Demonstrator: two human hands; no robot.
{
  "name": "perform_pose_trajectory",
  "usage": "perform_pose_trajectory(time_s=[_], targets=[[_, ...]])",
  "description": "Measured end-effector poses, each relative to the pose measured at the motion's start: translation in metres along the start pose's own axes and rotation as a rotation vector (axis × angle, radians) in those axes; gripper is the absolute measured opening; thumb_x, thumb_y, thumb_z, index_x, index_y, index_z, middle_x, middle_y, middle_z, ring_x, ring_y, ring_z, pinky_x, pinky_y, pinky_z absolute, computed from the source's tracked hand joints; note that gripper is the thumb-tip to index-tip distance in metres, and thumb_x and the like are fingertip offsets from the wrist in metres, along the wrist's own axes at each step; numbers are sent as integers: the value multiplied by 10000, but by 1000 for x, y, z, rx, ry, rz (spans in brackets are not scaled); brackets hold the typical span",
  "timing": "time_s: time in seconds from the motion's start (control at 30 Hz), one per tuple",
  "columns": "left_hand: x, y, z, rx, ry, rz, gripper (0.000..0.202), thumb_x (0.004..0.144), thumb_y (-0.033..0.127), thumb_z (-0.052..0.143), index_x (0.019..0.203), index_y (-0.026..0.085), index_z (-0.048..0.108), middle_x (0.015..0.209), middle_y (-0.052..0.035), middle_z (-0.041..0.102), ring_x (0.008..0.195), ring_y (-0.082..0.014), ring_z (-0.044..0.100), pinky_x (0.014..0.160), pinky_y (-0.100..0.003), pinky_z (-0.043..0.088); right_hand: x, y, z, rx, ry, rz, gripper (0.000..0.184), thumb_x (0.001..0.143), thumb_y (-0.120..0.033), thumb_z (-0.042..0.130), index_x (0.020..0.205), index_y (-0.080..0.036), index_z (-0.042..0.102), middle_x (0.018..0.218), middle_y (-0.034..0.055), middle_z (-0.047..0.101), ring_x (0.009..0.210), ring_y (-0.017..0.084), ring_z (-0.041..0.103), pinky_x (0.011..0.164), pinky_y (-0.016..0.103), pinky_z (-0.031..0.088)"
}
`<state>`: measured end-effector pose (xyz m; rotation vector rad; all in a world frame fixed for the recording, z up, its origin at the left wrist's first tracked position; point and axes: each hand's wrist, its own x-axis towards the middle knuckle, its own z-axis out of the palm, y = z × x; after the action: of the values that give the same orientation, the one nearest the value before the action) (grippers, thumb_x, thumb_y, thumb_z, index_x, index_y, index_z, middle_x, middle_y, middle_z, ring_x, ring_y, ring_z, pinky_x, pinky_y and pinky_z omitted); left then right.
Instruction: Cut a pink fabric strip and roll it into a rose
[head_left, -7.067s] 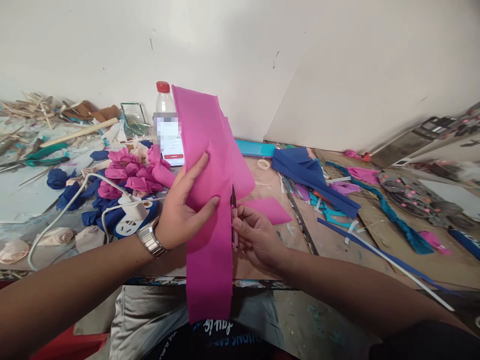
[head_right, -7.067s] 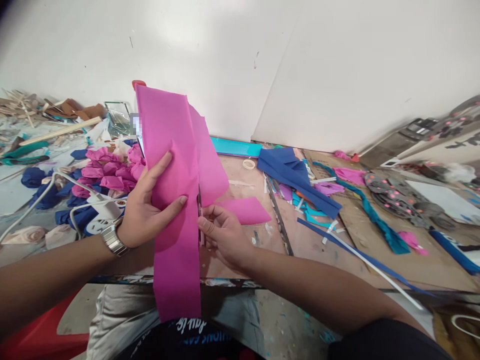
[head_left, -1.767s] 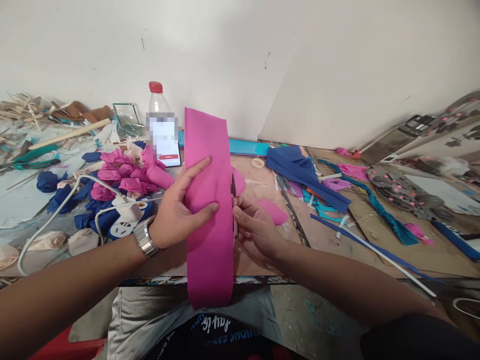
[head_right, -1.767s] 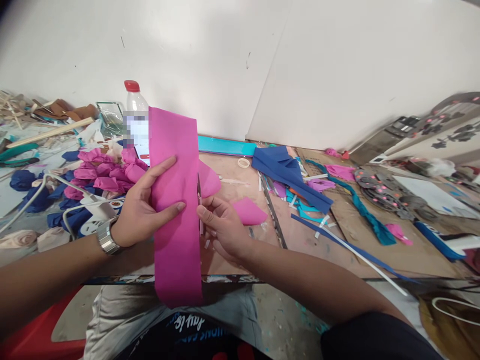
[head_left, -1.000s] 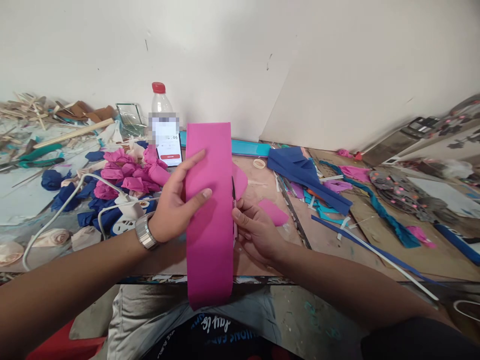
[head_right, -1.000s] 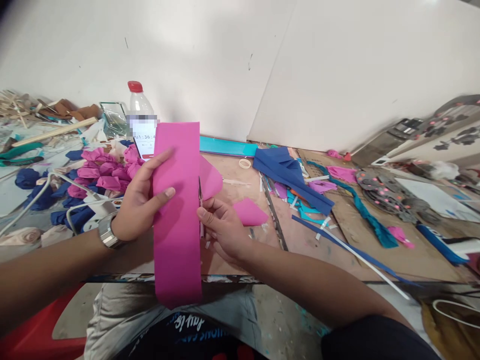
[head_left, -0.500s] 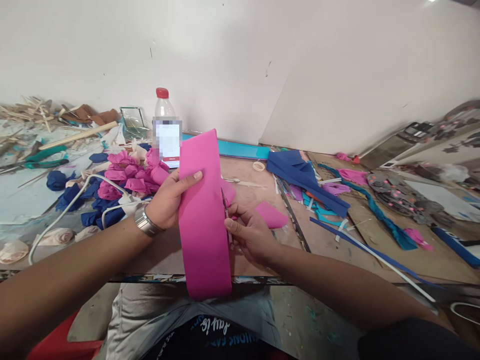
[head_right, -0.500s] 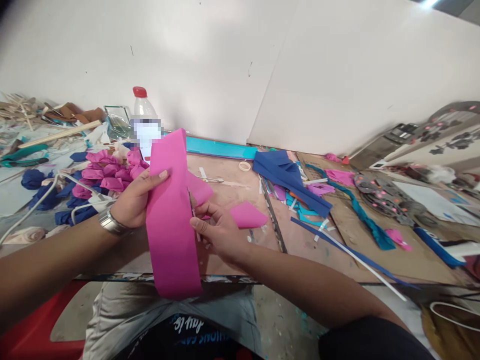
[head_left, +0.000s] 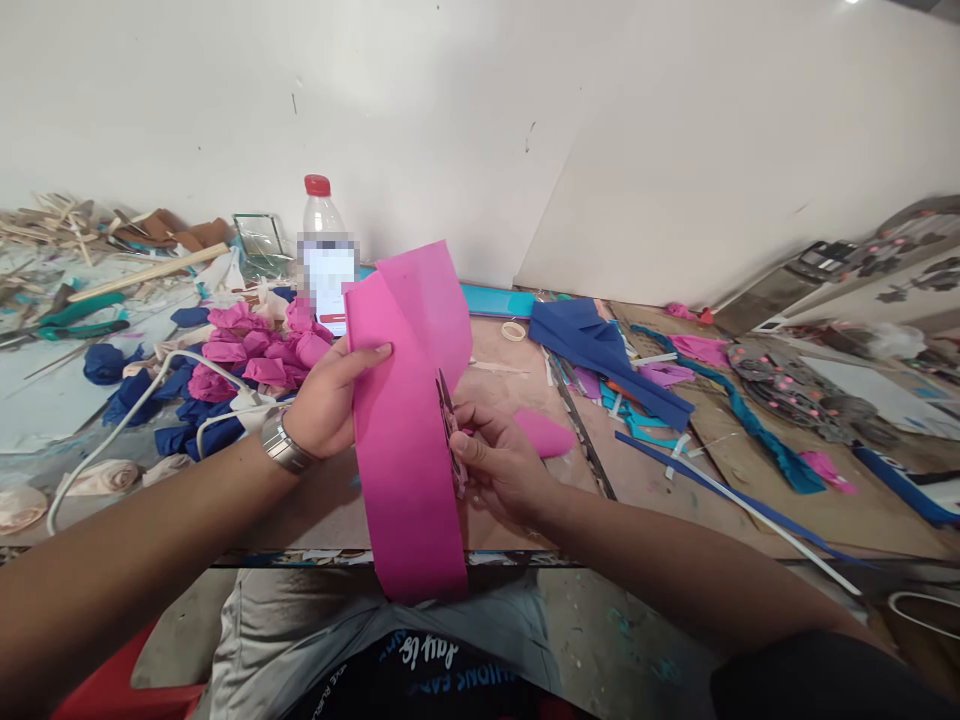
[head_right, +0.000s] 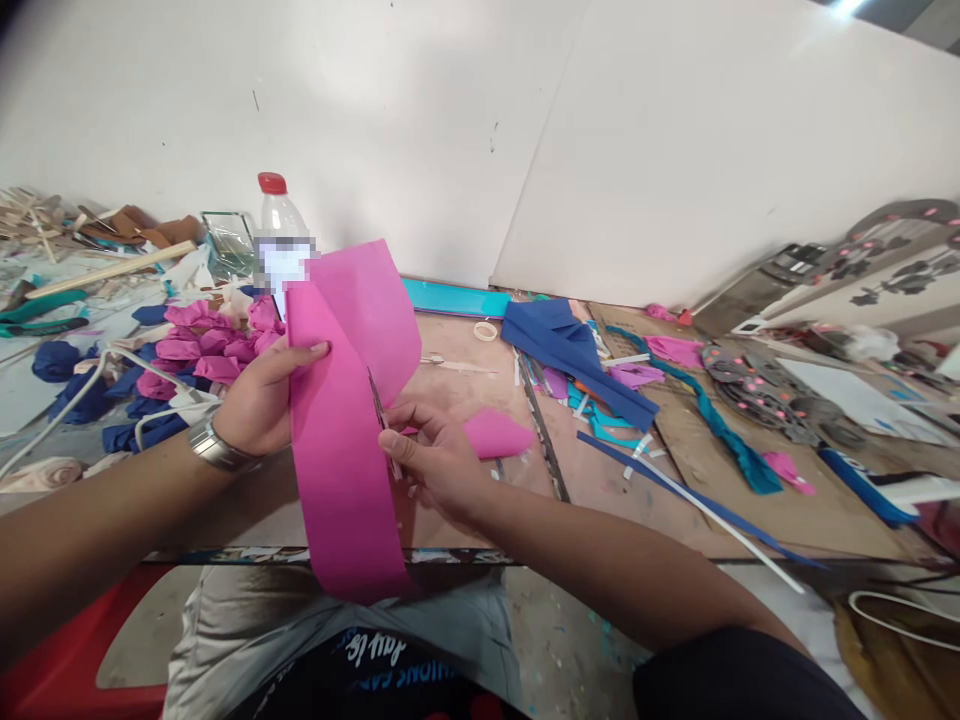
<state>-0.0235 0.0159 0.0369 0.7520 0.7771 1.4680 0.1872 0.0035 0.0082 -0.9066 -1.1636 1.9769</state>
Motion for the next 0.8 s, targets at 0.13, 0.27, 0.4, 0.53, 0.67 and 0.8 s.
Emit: perform_pose_trajectory(time_s=[0.13, 0.27, 0.4, 0.53, 0.67, 0.8], targets=[[1, -2, -1, 73, 9, 87, 646, 779, 319, 849, 1368, 242, 597, 1152, -92, 788, 954, -297, 784, 878, -493, 664, 4, 3, -3, -27, 47, -25, 480, 691, -462, 953, 978, -231, 646, 651, -69, 647, 454, 75, 509, 395, 177, 330], [4, -5, -7, 249, 51, 246, 759, 791, 414, 849, 1461, 313, 506, 1353, -82, 695, 1121, -294, 731, 954, -465, 632, 8, 3, -4, -65, 104, -24, 482, 651, -424, 978, 968, -212, 683, 689, -53, 671, 511, 83, 558, 441, 186, 399], [10, -5, -14, 454, 97, 464, 812, 807, 477, 839, 1499, 327, 440, 1482, -82, 588, 1319, -304, 609, 1057, -433, 579, 8, 2, -5, -104, 98, 37, 499, 669, -452, 964, 1013, -218, 688, 679, -57, 657, 477, 83, 522, 396, 183, 363], [16, -7, -21, 622, 127, 615, 845, 798, 526, 836, 1503, 336, 411, 1540, -97, 499, 1383, -344, 553, 1099, -491, 552, 8, 1, -6, -102, 66, 12, 477, 690, -470, 945, 1007, -222, 689, 637, -64, 624, 467, 80, 493, 384, 174, 312], [21, -8, -23, 726, 156, 728, 859, 806, 475, 830, 1521, 333, 376, 1516, -117, 474, 1370, -369, 558, 1100, -539, 539, 11, 3, -6, -87, 33, -15, 453, 700, -482, 933, 984, -224, 691, 603, -71, 604, 439, 69, 430, 389, 184, 291], [21, 0, -22, 803, 187, 790, 745, 794, 353, 808, 1451, 285, 462, 1475, -107, 514, 1314, -329, 588, 1116, -521, 523, 17, 6, -6, -78, 2, -18, 465, 692, -477, 937, 996, -211, 706, 634, -60, 639, 414, 51, 387, 387, 190, 256]])
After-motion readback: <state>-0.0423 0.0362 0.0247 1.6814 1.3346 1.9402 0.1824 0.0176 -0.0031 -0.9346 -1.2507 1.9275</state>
